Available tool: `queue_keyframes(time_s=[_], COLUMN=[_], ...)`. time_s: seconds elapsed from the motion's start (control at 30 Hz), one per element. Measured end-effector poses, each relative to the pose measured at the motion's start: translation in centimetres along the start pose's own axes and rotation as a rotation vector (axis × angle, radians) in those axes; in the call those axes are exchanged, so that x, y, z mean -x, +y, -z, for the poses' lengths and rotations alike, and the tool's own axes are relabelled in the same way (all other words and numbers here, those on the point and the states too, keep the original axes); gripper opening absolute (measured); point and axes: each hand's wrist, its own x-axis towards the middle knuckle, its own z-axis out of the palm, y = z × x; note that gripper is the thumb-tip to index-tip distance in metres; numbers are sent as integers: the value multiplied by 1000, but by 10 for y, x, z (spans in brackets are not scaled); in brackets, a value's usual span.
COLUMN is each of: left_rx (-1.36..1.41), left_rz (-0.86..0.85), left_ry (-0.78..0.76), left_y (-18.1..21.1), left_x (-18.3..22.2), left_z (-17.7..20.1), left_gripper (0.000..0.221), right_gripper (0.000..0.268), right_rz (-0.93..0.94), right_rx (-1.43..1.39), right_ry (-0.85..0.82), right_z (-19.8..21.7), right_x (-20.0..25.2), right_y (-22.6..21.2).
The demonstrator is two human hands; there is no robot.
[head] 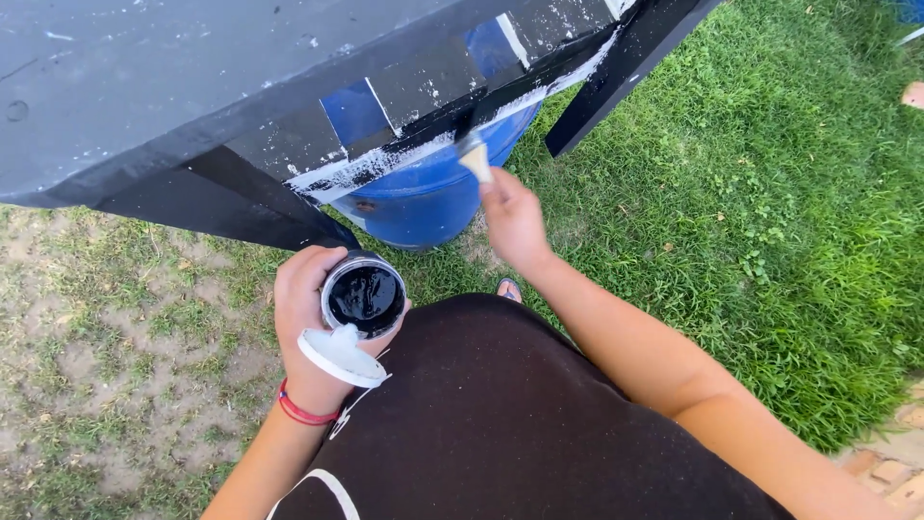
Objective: Painting a wooden chair with black paint using a brush while it sits on a blue barrel.
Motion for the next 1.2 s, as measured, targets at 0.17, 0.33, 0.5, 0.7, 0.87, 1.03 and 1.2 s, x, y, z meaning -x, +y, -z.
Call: queue_keyframes(time_s=[0.17, 0.33, 0.5, 0.7, 0.87, 1.03, 1.2], left_rx=[-20, -73, -50, -63, -17, -36, -72], left_rz=[-17, -18, -31, -33, -4, 10, 30], left_ry=[-15, -1, -19, -11, 15, -25, -24], left_y=[1, -3, -4, -8, -8, -5, -6], left_x=[-6, -2, 0, -3, -3, -5, -7], left_z=[-2, 1, 2, 5, 0, 4, 5], left_gripper=[68, 66, 68, 71, 69, 71, 71], right_gripper=[26, 25, 23, 26, 21, 21, 28], right_rz=[-288, -425, -407, -388, -248, -229, -319], right_rx=[-646, -734, -633, -485, -313, -383, -373], right_ry=[-202, -40, -176, -214, -116, -148, 7], right_z=[-8, 15, -9, 19, -2, -7, 16], right_x=[8, 7, -1, 11, -7, 8, 6], right_y=[-26, -52, -62, -61, -53, -56, -48])
